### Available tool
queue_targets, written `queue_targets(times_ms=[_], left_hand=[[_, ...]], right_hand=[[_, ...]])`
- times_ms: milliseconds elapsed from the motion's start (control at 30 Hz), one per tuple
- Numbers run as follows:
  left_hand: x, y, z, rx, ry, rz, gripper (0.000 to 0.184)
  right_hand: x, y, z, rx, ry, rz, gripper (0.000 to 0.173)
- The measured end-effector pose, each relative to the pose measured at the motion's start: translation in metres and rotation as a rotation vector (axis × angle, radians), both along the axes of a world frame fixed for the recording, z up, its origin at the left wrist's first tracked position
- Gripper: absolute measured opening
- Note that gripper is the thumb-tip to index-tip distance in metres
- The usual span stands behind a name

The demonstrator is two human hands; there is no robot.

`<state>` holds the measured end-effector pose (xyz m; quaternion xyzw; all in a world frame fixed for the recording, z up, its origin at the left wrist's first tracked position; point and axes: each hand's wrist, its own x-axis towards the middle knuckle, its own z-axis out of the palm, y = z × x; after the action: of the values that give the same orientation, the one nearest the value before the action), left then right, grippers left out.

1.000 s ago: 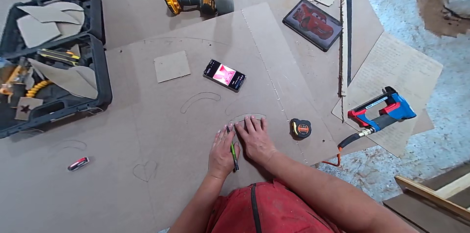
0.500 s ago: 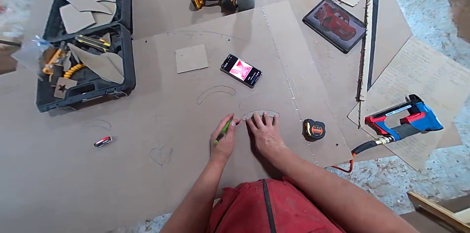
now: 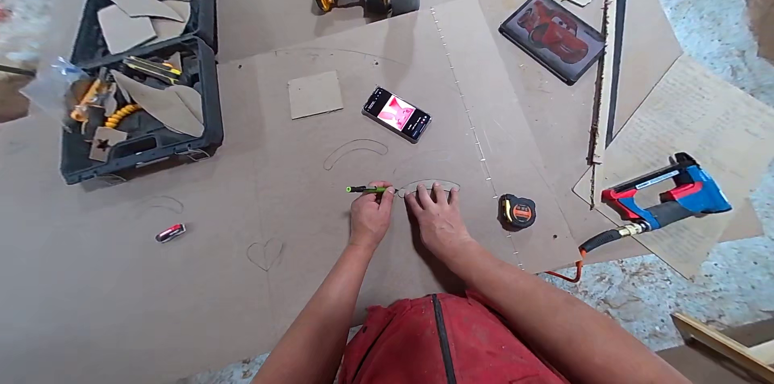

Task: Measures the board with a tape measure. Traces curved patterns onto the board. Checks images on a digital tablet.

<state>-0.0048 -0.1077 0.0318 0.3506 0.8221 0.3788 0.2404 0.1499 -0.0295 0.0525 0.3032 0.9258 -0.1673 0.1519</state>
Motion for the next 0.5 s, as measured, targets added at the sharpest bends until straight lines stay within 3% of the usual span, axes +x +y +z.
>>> queue_targets(times_ms=[267,367,500], left_hand=[[0.002,-0.001,0.000,0.019,0.065,-0.026,0.024],[0.006,-0.011,-0.007,0.154,0.240,-0.154,0.035],[0.019,-0.027,-0.020,0.124,0.388,-0.245,0.036]], right_hand=[[0.006,-0.003,-0.009,0.041,0.066,-0.006,0.066],[0.010,-0.005,-0.015,0.059,0.098,-0.007,0.069],[0.011,-0.008,-0.020,0.064,0.119,-0.022,0.071]])
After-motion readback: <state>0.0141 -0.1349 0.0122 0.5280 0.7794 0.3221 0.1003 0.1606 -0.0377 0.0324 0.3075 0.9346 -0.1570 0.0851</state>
